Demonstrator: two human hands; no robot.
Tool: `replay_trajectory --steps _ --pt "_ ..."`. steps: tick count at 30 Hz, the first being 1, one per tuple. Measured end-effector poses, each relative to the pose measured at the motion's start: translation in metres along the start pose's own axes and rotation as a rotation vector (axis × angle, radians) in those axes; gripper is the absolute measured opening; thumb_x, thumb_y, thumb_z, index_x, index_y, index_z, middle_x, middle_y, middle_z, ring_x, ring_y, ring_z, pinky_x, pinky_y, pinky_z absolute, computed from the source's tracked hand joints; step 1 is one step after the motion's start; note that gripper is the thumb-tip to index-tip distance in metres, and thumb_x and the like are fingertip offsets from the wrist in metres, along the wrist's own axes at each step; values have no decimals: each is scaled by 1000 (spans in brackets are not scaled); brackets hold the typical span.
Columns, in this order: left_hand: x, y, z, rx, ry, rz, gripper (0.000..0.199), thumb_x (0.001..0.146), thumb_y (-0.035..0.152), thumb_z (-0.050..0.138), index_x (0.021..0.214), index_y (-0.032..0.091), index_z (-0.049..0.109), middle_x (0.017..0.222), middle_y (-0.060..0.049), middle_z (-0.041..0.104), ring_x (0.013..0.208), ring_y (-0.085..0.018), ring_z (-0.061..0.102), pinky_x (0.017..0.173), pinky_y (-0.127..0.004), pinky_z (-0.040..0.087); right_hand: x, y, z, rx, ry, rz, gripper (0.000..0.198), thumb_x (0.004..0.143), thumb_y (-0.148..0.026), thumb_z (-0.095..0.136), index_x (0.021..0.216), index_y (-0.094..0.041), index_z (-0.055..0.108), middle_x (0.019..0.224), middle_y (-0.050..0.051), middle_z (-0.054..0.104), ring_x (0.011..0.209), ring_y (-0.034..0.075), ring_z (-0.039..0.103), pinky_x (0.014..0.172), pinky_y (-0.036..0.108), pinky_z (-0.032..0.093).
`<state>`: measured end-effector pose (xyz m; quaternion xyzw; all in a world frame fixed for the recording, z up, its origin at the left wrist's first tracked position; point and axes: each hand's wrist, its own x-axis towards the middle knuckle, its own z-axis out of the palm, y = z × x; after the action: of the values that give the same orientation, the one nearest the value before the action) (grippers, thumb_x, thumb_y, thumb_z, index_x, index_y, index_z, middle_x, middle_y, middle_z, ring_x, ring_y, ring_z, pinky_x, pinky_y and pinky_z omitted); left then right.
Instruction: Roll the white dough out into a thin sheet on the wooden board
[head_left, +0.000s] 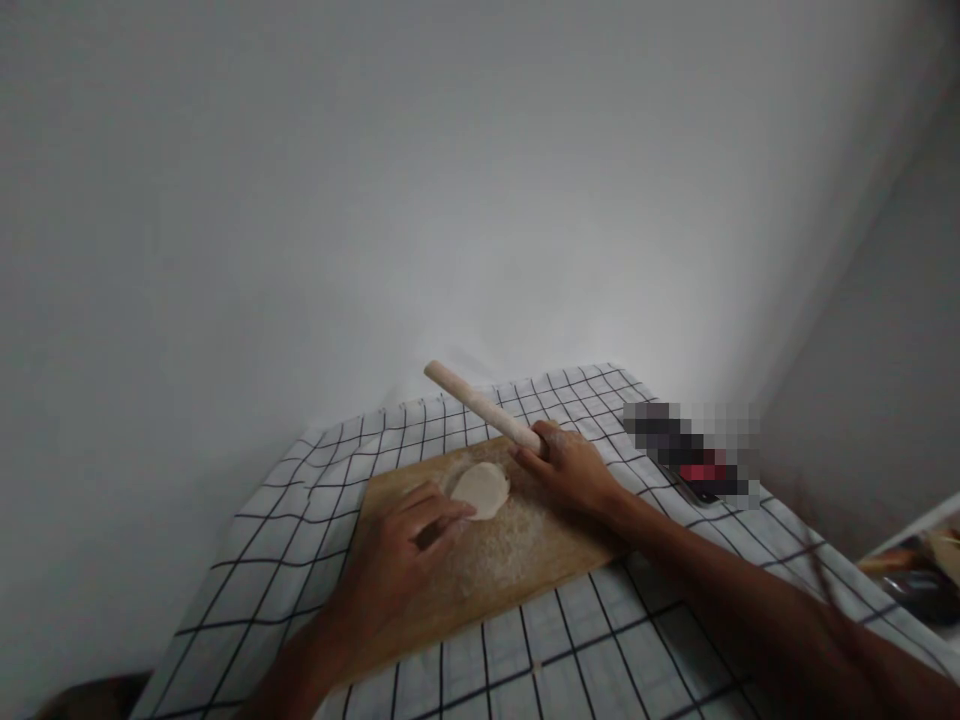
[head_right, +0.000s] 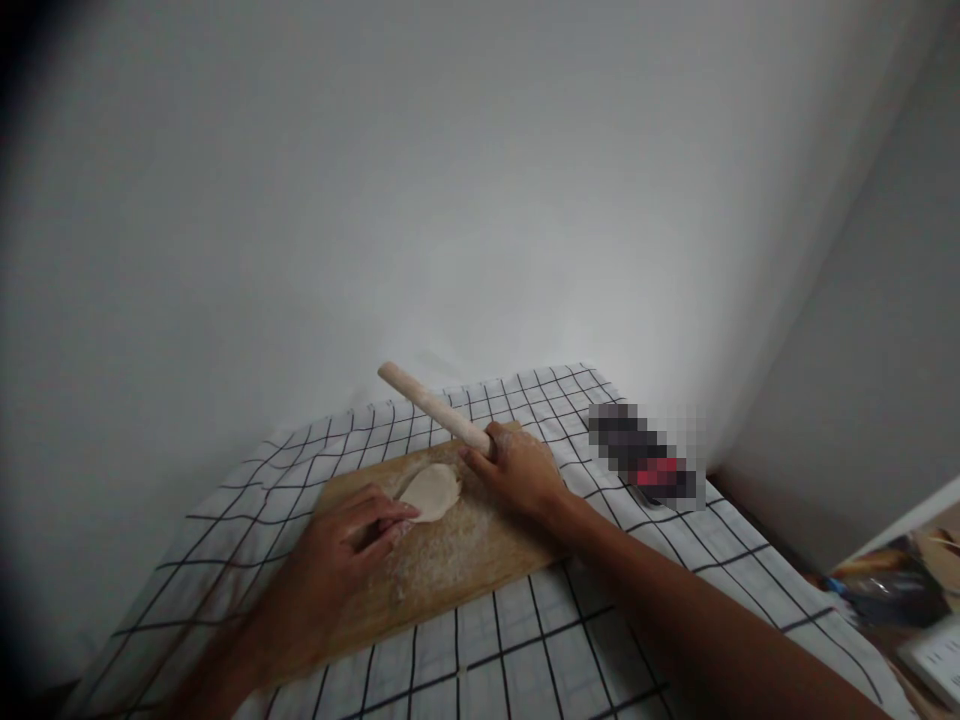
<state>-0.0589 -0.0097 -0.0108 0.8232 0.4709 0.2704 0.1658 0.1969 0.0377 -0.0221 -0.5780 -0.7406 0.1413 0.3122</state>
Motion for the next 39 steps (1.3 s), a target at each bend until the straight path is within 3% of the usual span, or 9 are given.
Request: replay_trajectory --steps 5,12,16,19,23,26,28,33,39 --pt "1 2 -2 -4 6 -10 18 91 34 58 96 29 74 89 -1 71 83 -17 66 76 -32 54 0 -1 -1 1 8 -1 35 95 -55 50 88 -23 60 80 4 66 66 16 56 56 31 32" --pt "1 1 1 38 -37 31 15 89 35 60 91 28 73 85 -1 72 79 -17 65 72 -31 52 -1 -5 -5 1 -41 -48 37 92 -58 55 98 -24 68 83 3 70 68 16 58 56 29 30" --pt "-1 6 -1 42 -34 68 15 89 37 61 90 28 73 81 0 70 74 -16 64 69 -29 52 -2 -5 -8 -42 -77 -77 48 91 -67 51 83 -23 68 71 1 66 59 14 53 52 29 25" --pt "-3 7 -10 64 115 124 17 92 35 57 90 27 72 86 0 71 81 -16 66 75 -29 53 -2 -4 -13 -28 -113 -120 56 94 -68 43 68 -22 63 60 0 59 55 12 49 51 29 25" --pt "-4 2 -29 195 475 123 14 90 32 58 90 26 70 93 -1 71 92 -20 65 87 -35 52 -3 -5 -20 -14 -140 -174 63 94 -71 42 59 -21 58 53 -1 51 51 11 44 50 29 25" --pt "-1 -3 -36 234 569 61 16 91 35 56 95 27 70 98 -2 71 99 -23 64 95 -40 50 -5 -7 -21 -24 -145 -175 65 90 -75 45 56 -21 56 51 -2 49 50 10 41 50 29 24" --pt "3 -7 -34 202 519 1 20 92 39 55 95 26 70 100 -2 72 100 -23 65 95 -40 50 -6 -8 -21 -27 -164 -176 65 89 -76 46 56 -21 57 52 -2 51 50 10 43 51 28 25" --pt "6 -12 -18 -69 256 -170 31 95 44 49 101 23 71 99 -1 75 91 -21 69 80 -33 56 -7 -8 -19 -12 -196 -167 53 90 -69 52 70 -24 68 61 0 62 58 12 52 53 28 28" --pt "6 -11 -13 -124 199 -184 34 94 46 49 103 24 74 105 -2 76 97 -22 68 84 -36 55 -6 -6 -19 76 -219 -157 48 87 -68 58 78 -23 71 70 1 67 62 13 56 53 27 31"
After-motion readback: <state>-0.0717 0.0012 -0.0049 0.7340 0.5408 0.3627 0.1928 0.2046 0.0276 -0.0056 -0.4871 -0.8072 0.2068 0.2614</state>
